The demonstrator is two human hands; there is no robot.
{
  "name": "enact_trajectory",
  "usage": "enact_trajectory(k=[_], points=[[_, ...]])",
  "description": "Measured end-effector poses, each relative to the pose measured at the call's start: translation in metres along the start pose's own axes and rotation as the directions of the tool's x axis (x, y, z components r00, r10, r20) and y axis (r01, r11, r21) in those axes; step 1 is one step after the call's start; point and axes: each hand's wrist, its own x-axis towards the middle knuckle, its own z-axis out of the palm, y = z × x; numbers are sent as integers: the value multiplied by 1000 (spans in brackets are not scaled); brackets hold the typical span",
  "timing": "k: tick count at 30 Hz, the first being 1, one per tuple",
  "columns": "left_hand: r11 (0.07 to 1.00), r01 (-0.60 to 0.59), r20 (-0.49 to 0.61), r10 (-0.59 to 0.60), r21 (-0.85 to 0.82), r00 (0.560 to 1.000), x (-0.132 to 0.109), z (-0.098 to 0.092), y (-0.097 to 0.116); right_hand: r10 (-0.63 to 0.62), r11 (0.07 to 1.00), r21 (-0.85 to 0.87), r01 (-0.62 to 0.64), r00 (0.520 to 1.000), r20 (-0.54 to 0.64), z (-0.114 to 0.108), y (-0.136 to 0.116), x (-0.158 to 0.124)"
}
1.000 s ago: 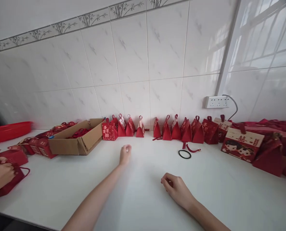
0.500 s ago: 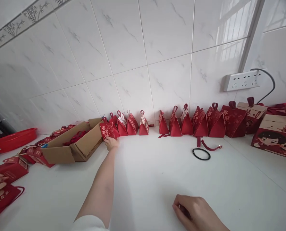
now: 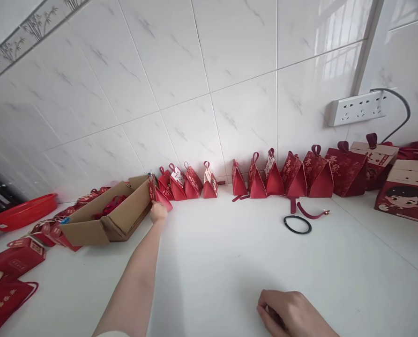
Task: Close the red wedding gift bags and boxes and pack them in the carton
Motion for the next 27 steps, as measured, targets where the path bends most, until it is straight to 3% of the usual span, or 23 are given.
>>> enact_trajectory(k=[5, 10, 12, 14, 16, 17, 18, 19, 22, 23, 25, 27], points=[[983, -152, 44, 157, -100, 987, -52, -42, -14, 36, 998, 57, -37, 999, 8, -6, -5, -1], [900, -361, 73, 389, -246, 919, -156, -69, -18, 201, 946, 268, -185, 979, -33, -15, -8, -2], [796, -431, 146, 530, -425, 836, -210, -76, -24, 279, 882, 405, -239, 959, -42, -21, -9, -4], [735, -410, 332, 634, -540, 698, -261, -83, -34, 300, 833, 505, -226, 951, -69, -26, -9, -7], [717, -320, 525, 681, -620, 510, -300, -91, -43, 239, 838, 529, -133, 961, -137, -29, -8, -9], [706, -274, 565, 695, -653, 446, -312, -95, -47, 188, 853, 517, -72, 966, -176, -30, -7, -10], [689, -245, 564, 709, -682, 423, -320, -98, -49, 138, 867, 498, -15, 968, -210, -31, -7, -10], [663, -236, 525, 723, -710, 449, -324, -100, -50, 100, 879, 477, 30, 965, -244, -32, -6, -9], [590, -308, 259, 684, -746, 682, -312, -97, -38, 95, 900, 430, 69, 932, -349, -32, -5, -6], [573, -337, 164, 650, -747, 742, -304, -95, -29, 107, 907, 417, 63, 922, -372, -32, -4, -4], [521, -403, 14, 624, -753, 781, -286, -89, -4, 111, 919, 390, 59, 909, -401, -32, -1, -2], [448, -471, -57, 676, -760, 735, -269, -83, 26, 92, 927, 367, 74, 905, -415, -33, 2, 0]])
